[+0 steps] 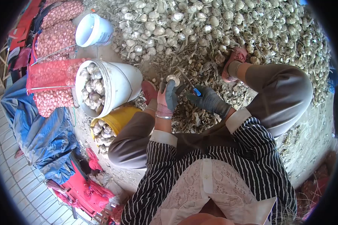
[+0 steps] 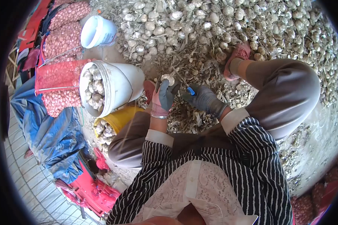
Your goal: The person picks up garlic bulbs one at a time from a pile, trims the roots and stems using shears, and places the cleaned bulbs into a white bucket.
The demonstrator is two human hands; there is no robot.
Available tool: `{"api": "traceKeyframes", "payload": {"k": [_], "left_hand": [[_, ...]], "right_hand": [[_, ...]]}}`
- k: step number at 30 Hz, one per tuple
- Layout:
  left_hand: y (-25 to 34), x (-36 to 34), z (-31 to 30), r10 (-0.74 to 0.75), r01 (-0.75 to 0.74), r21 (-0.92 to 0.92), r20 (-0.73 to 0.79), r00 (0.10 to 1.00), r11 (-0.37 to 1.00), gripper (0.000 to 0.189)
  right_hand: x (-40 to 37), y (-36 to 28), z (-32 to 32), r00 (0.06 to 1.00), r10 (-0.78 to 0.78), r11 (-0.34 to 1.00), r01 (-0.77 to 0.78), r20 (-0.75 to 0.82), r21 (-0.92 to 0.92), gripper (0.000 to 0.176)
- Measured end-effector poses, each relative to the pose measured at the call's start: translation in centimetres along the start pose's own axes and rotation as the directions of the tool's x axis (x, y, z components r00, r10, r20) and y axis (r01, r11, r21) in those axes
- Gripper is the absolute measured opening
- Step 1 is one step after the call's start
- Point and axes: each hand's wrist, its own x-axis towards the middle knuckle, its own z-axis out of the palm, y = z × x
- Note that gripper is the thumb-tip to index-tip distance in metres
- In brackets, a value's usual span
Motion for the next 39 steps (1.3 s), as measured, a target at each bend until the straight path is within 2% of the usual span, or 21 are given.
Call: {"api": "traceKeyframes", "payload": {"k": [1, 2, 3, 4, 5, 6, 7, 11, 12, 13, 14, 16, 18, 19, 20, 22, 24, 26, 29, 34, 39], "left_hand": [[0.5, -0.8, 0.3, -0.025, 0.026, -0.092, 0.011, 1.0, 0.995, 0.03], [1.0, -1.4, 0.6, -0.049, 0.052, -0.179, 0.026, 0.998, 0.982, 0.026], [1.0, -1.2, 0.4, 0.029, 0.012, -0.323, 0.121, 0.992, 0.946, 0.019], [1.0, -1.4, -0.2, 0.036, 0.005, -0.322, 0.121, 0.992, 0.947, 0.019], [1.1, -1.6, -0.8, 0.082, -0.003, -0.56, 0.118, 0.99, 0.829, 0.018], [0.9, -1.6, -1.6, 0.127, -0.002, -0.759, 0.106, 0.986, 0.651, 0.017], [0.2, -1.9, -2.5, 0.127, -0.117, -0.712, -0.04, 0.991, 0.692, 0.016], [-2.4, -1.6, -4.9, 0.079, -0.058, -0.657, 0.003, 0.997, 0.752, 0.017], [-2.7, -1.7, -4.7, 0.282, -0.283, -0.138, -0.023, 0.959, 0.949, 0.021], [-3.1, -1.7, -4.7, 0.454, -0.437, 0.421, 0.065, 0.889, 0.795, 0.026], [-3.3, -1.4, -4.7, 0.452, -0.432, 0.416, 0.056, 0.89, 0.8, 0.026], [-2.7, -0.6, -3.8, 0.15, -0.122, 0.136, -0.221, 0.964, 0.983, 0.038], [-2.8, -0.6, -3.3, 0.196, -0.16, 0.17, -0.218, 0.956, 0.972, 0.045], [-3.4, -0.2, -3.9, 0.342, -0.193, 0.529, -0.199, 0.918, 0.826, 0.047], [-3.9, 0.0, -4.4, 0.466, -0.183, 0.81, -0.123, 0.876, 0.558, 0.049], [-2.4, -0.6, -2.5, 0.418, -0.101, 0.849, -0.148, 0.896, 0.519, 0.053], [-1.4, -0.9, -1.1, 0.372, -0.027, 0.883, -0.17, 0.912, 0.469, 0.057], [-1.3, -1.1, -0.4, 0.496, -0.044, 0.982, -0.054, 0.867, 0.185, 0.063], [-1.5, -1.1, -0.6, 0.464, -0.093, 0.993, 0.046, 0.885, 0.079, 0.062], [-2.0, -2.1, -0.2, 0.412, -0.089, 0.988, 0.029, 0.911, 0.127, 0.054], [-3.8, -2.1, -1.4, 0.424, -0.036, 0.978, -0.057, 0.904, 0.207, 0.05]], "right_hand": [[-0.4, -0.1, -0.1, 0.991, -0.124, 0.99, 0.12, -0.05, -0.073, 0.039], [-0.8, -0.3, 0.1, 0.99, -0.132, 0.988, 0.128, -0.049, -0.081, 0.039], [-1.4, -1.3, 0.1, 0.998, 0.069, 0.995, -0.069, 0.006, 0.076, 0.037], [-1.8, -1.9, 0.4, 0.962, 0.258, 0.937, -0.273, 0.093, 0.219, 0.036], [-2.0, -1.7, 0.6, 0.963, 0.253, 0.939, -0.268, 0.093, 0.217, 0.036], [-2.1, -1.1, 0.8, 0.989, 0.146, 0.972, -0.144, 0.005, 0.186, 0.035], [-2.1, -0.3, 1.0, 0.997, 0.033, 0.99, -0.022, -0.076, 0.142, 0.035], [-2.0, 1.8, 1.4, 0.984, -0.077, 0.991, 0.093, -0.16, 0.094, 0.032], [-2.7, 0.7, 0.9, 0.982, -0.09, 0.995, 0.082, -0.163, -0.057, 0.038], [-3.1, -0.4, 0.4, 0.981, -0.104, 0.976, 0.069, -0.161, -0.206, 0.045], [-3.3, -1.4, 0.1, 0.983, -0.098, 0.975, 0.064, -0.155, -0.212, 0.045], [-3.3, -2.6, -0.3, 0.987, -0.127, 0.917, 0.081, -0.096, -0.39, 0.057], [-2.4, -2.0, -0.2, 0.975, -0.203, 0.846, 0.125, -0.095, -0.518, 0.059], [-2.1, -1.7, -0.1, 0.955, -0.284, 0.755, 0.167, -0.086, -0.635, 0.06], [-1.8, -1.6, -0.1, 0.958, -0.276, 0.756, 0.165, -0.081, -0.633, 0.06], [-1.3, -1.8, 0.1, 0.962, -0.269, 0.628, 0.144, -0.039, -0.765, 0.063], [-1.1, -1.3, 0.7, 0.953, -0.295, 0.625, 0.139, -0.068, -0.768, 0.061], [-1.1, -0.8, 1.3, 0.942, -0.32, 0.626, 0.129, -0.102, -0.769, 0.059], [-1.4, -0.1, 1.3, 0.969, -0.226, 0.721, 0.098, -0.099, -0.686, 0.059], [-1.4, 1.0, 0.5, 0.997, -0.067, 0.79, 0.079, 0.043, -0.608, 0.046], [-0.1, 4.9, 1.2, 0.993, -0.119, 0.758, 0.094, 0.004, -0.645, 0.03]]}}
